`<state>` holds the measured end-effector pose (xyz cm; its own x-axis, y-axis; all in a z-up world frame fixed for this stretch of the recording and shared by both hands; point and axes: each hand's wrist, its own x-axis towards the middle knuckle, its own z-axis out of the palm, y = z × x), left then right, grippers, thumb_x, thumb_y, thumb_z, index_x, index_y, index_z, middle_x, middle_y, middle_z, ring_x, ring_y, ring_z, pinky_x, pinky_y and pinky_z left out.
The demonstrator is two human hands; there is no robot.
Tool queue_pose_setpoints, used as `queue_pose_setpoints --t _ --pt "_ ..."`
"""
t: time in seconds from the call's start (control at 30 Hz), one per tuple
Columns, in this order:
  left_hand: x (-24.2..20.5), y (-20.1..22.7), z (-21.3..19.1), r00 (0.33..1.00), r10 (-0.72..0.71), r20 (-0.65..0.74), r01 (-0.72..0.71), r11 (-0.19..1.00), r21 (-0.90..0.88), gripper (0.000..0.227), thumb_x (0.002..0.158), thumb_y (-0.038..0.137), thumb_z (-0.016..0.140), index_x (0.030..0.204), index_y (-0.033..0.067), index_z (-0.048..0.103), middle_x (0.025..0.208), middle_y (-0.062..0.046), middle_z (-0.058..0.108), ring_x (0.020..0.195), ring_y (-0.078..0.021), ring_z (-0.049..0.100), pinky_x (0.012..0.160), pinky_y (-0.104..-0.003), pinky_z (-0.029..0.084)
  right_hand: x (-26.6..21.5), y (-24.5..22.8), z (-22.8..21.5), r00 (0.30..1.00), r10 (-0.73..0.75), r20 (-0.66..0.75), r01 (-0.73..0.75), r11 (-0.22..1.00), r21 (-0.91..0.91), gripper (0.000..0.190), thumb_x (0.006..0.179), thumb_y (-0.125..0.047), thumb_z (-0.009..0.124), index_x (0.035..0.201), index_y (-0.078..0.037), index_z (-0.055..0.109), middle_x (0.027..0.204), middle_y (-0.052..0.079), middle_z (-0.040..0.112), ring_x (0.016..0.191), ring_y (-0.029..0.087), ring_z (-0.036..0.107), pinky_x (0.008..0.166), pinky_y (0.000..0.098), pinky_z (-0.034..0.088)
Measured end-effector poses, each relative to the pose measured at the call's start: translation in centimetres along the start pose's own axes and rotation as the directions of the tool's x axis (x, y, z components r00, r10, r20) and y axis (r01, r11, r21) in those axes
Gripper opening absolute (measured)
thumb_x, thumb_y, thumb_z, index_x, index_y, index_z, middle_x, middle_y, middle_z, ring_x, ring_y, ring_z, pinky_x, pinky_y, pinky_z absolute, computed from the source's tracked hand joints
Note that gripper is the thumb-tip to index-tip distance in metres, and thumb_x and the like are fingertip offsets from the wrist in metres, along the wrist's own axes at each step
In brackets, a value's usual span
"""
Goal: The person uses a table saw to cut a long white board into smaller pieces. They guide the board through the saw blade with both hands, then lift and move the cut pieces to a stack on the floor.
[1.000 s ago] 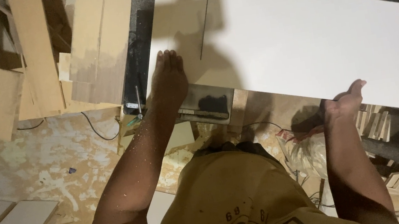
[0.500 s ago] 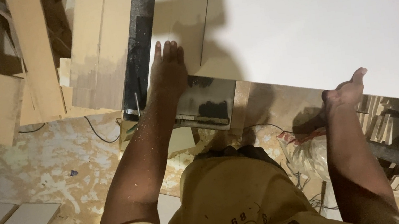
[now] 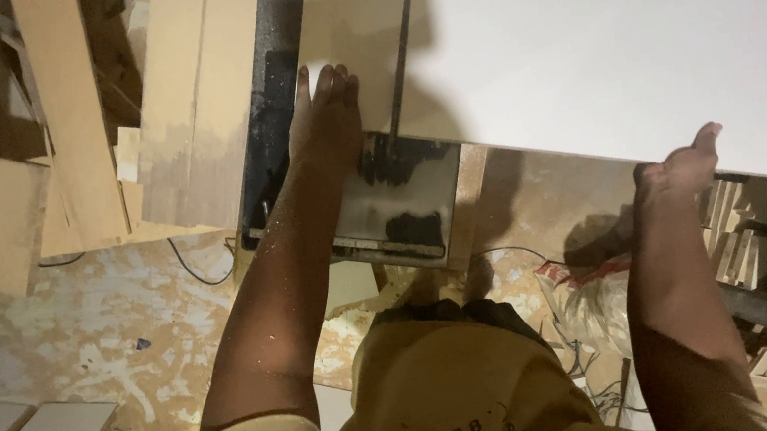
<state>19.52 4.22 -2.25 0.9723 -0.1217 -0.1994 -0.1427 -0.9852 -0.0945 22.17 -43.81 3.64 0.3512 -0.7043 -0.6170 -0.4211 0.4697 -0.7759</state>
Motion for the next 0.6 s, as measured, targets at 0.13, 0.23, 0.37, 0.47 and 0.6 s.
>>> queue_pose_setpoints --t 0.13,0.23,0.37,0.47,0.6 --pt "1.7 -1.1 -0.9 0.999 0.016 0.044 -0.014 0.999 -0.043 0.07 0.109 0.019 0.058 0.175 0.0061 0.038 0.18 -0.015 0.04 0.167 -0.0326 0.03 0.139 -0.064 0.017 -4.1 -1.1 -2.7 0.992 0.082 0.091 -0.102 0.968 0.231 0.108 0.102 -0.071 0.035 0.187 -0.012 0.005 0.195 0.014 0.002 0.177 0.043 -0.002 0.136 0.0708 -0.007" --pt "4.3 -2.3 1.5 0.995 0.06 -0.078 -0.068 0.992 -0.107 0.072 0.102 0.01 0.06 0.171 -0.0018 0.045 0.176 -0.021 0.048 0.163 -0.039 0.037 0.139 -0.066 0.02 6.5 1.5 -9.6 0.983 -0.184 -0.012 0.184 0.981 0.061 0.081 0.108 -0.055 0.07 0.168 -0.003 0.054 0.177 0.02 0.052 0.162 0.046 0.053 0.127 0.0534 0.064" --pt "7.4 -2.6 0.2 0.991 0.03 0.131 -0.032 0.999 0.014 0.074 0.113 0.014 0.044 0.184 0.0085 0.022 0.192 -0.014 0.023 0.177 -0.0344 0.016 0.143 -0.06 -0.001 7.8 2.3 -19.5 0.929 -0.268 0.254 0.138 0.89 0.435 0.089 0.104 -0.045 0.087 0.17 0.002 0.049 0.175 0.026 0.061 0.157 0.05 0.067 0.124 0.0689 0.064" --pt "10.8 -3.7 2.0 0.988 0.02 0.153 -0.027 0.999 0.043 0.069 0.117 0.02 0.032 0.184 0.0099 0.02 0.193 -0.014 0.019 0.178 -0.0347 0.014 0.142 -0.063 0.002 -0.8 -0.1 -23.9 0.97 -0.157 -0.184 0.206 0.935 0.288 0.092 0.109 -0.048 0.078 0.176 -0.001 0.037 0.183 0.027 0.04 0.164 0.052 0.053 0.127 0.0657 0.064" --pt "15.5 -5.7 6.2 0.835 0.184 -0.519 -0.125 0.981 0.147 0.049 0.111 0.021 0.065 0.156 0.0027 0.073 0.157 -0.02 0.075 0.143 -0.0414 0.066 0.128 -0.073 0.033 2.7 -0.3 -38.0 0.957 -0.27 0.108 0.252 0.956 0.152 0.085 0.091 -0.078 0.072 0.161 -0.029 0.069 0.169 -0.011 0.075 0.157 0.007 0.073 0.132 0.03 0.06"
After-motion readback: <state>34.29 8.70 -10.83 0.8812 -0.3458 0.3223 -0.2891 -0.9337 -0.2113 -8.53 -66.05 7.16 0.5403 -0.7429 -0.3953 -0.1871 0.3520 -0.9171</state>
